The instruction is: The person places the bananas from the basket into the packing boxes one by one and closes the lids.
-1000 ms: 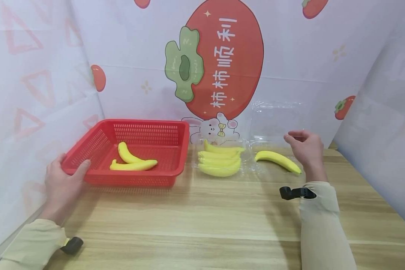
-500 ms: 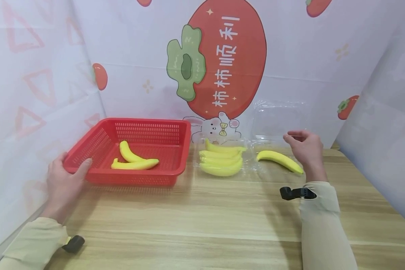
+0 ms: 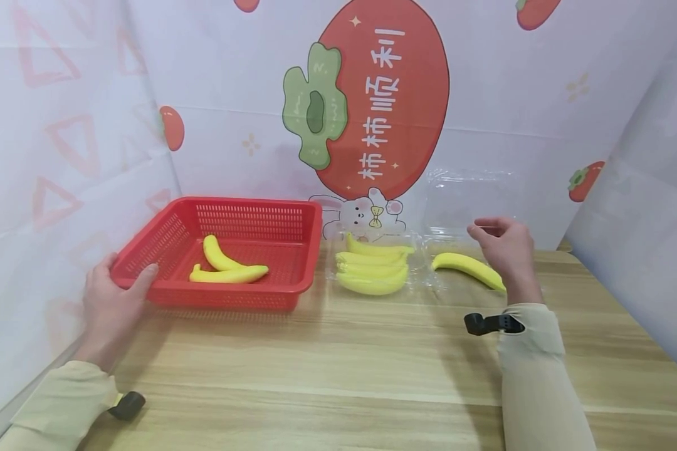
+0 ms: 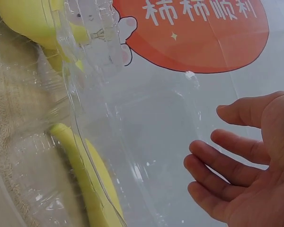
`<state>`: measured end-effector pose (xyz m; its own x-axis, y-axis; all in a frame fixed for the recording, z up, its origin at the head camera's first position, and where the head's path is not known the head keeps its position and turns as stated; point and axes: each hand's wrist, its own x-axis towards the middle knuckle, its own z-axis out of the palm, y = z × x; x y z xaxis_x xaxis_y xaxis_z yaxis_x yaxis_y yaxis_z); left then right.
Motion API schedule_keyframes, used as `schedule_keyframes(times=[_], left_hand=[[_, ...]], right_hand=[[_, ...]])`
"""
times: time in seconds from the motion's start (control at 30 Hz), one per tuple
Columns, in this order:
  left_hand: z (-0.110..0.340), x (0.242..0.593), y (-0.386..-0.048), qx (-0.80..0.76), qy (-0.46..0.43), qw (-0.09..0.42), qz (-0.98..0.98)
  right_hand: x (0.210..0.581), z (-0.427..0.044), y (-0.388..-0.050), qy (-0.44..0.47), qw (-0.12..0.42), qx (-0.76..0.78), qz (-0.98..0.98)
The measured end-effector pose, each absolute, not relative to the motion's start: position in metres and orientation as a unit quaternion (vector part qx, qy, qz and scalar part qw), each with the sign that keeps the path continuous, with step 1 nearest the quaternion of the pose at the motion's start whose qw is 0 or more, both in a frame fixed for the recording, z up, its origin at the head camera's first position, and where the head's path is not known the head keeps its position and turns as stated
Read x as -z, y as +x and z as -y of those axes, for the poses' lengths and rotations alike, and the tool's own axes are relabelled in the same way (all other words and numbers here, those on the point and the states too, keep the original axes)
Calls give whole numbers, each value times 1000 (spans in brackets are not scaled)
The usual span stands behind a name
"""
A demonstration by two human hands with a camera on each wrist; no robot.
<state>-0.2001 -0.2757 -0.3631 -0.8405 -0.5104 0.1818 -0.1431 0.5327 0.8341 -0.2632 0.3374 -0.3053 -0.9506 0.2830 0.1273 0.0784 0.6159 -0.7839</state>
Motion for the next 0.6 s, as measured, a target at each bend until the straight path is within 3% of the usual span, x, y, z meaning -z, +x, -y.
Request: schedule_keyframes(times=[0.6], left_hand=[[274,362,-199,444,190,219,848]], right_hand=[[303,-322,-268,-68,122,-437,888]])
